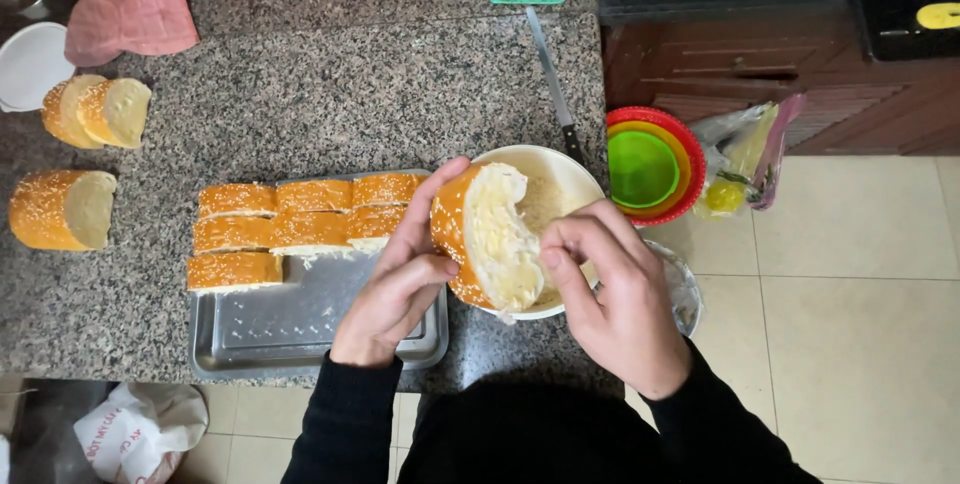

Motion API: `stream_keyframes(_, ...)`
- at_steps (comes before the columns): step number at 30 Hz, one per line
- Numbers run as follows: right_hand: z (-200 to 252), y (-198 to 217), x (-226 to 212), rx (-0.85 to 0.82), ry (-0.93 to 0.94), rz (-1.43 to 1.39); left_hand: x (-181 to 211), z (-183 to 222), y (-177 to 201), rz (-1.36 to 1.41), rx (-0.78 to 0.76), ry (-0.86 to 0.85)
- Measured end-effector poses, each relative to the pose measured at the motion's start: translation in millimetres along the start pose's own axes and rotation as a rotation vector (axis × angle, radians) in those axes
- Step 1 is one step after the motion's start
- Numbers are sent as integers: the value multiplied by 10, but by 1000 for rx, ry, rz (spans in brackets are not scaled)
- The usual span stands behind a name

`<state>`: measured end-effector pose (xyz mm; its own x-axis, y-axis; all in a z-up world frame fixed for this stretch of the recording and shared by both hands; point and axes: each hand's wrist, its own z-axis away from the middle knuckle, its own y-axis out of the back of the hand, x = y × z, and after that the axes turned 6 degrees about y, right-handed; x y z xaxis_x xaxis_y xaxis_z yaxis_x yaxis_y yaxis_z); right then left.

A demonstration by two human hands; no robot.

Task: Applying filling to sliced bread rolls by dipping them into a bowl and then arranging them on a metal tray.

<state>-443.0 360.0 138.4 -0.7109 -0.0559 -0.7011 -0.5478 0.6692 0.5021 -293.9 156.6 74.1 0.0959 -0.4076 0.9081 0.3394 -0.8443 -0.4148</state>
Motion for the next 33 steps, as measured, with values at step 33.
stream_keyframes(33, 155, -28, 220, -57, -430, -377, 163, 90, -136, 167, -45, 34)
